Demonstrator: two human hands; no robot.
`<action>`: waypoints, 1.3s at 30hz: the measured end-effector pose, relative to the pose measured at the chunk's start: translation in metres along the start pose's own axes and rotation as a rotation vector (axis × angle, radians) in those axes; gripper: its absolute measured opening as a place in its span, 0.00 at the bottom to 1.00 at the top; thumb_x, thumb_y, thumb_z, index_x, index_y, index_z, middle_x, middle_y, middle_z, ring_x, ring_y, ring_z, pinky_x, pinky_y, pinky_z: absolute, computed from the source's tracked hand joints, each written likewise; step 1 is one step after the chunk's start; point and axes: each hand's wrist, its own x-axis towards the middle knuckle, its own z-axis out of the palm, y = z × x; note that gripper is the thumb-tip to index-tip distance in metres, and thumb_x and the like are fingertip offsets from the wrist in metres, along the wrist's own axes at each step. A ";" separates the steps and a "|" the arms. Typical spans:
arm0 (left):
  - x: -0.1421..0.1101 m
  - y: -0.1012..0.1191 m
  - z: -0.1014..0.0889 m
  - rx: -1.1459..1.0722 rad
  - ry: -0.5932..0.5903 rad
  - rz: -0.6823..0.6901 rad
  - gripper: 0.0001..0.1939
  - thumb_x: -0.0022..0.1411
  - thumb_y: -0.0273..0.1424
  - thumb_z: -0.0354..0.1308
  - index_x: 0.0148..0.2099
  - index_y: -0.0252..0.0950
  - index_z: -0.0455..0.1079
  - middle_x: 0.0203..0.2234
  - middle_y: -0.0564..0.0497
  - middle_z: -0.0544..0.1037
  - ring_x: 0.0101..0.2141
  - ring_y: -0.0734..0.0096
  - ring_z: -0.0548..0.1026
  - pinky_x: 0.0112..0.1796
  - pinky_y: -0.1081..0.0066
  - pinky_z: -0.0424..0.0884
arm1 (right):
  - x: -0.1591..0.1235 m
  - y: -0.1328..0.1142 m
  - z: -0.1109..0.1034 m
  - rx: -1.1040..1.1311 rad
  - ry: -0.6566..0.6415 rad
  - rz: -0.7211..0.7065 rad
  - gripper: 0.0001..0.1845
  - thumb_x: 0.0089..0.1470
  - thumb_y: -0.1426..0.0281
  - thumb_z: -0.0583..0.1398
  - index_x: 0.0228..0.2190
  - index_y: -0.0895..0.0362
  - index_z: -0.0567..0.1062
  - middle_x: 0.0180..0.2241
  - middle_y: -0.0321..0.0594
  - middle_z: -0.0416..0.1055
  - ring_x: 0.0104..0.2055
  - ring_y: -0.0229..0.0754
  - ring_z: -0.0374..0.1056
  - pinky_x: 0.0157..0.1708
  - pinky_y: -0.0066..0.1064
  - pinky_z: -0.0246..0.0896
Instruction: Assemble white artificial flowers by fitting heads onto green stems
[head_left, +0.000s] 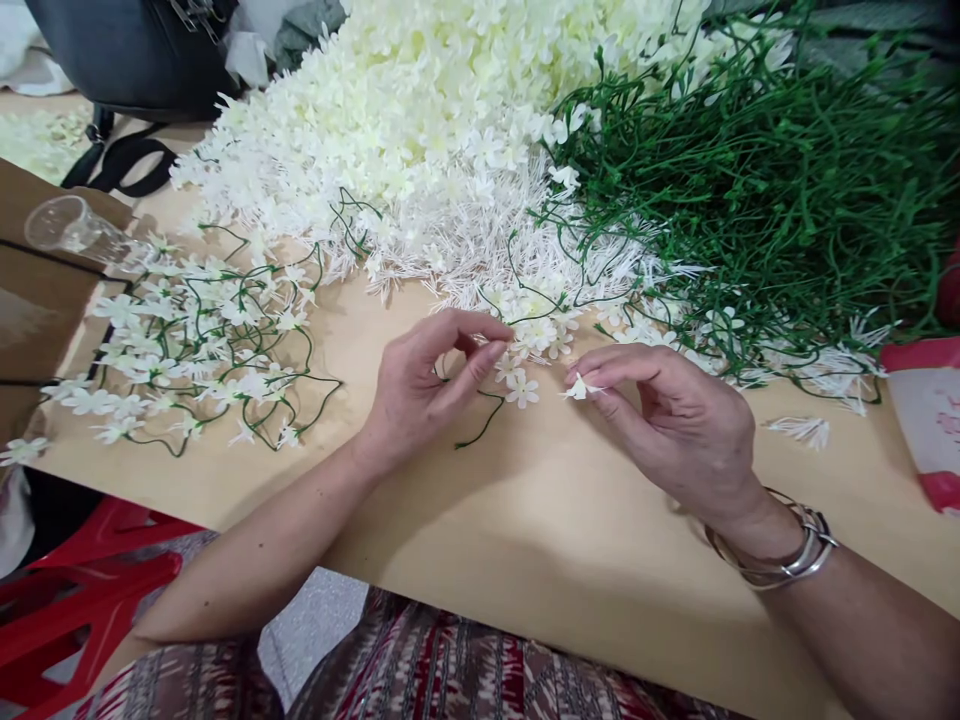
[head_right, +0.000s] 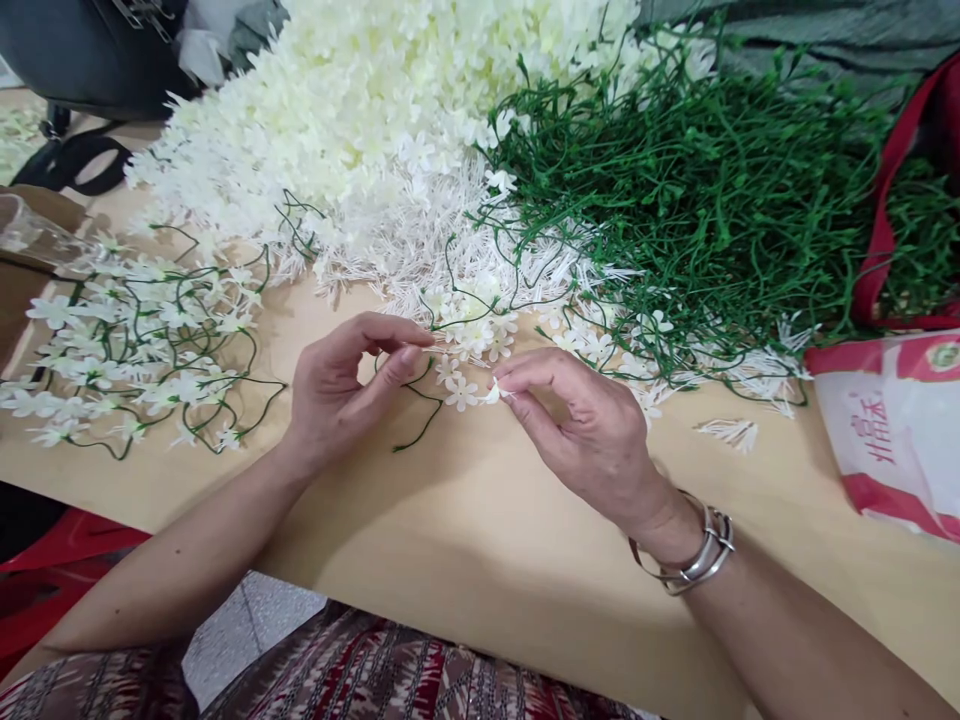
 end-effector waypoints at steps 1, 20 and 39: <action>0.001 -0.002 -0.003 0.024 0.018 0.001 0.08 0.74 0.35 0.61 0.46 0.37 0.79 0.39 0.48 0.85 0.35 0.71 0.79 0.41 0.69 0.75 | 0.000 0.000 -0.001 -0.011 0.002 0.001 0.10 0.64 0.76 0.65 0.42 0.47 0.78 0.39 0.37 0.83 0.45 0.47 0.82 0.47 0.44 0.79; 0.004 -0.015 -0.023 0.440 -0.576 0.315 0.10 0.75 0.37 0.60 0.48 0.38 0.79 0.47 0.43 0.79 0.47 0.59 0.73 0.51 0.59 0.62 | -0.003 0.007 -0.001 0.007 0.050 0.321 0.03 0.65 0.59 0.65 0.39 0.42 0.79 0.39 0.42 0.79 0.44 0.56 0.75 0.49 0.51 0.69; 0.002 -0.007 0.004 -0.447 0.056 -0.168 0.13 0.65 0.42 0.72 0.46 0.40 0.81 0.37 0.50 0.83 0.36 0.72 0.81 0.41 0.71 0.79 | -0.001 -0.007 0.005 0.250 -0.102 0.313 0.02 0.65 0.66 0.66 0.39 0.46 0.79 0.39 0.39 0.80 0.44 0.47 0.78 0.47 0.44 0.77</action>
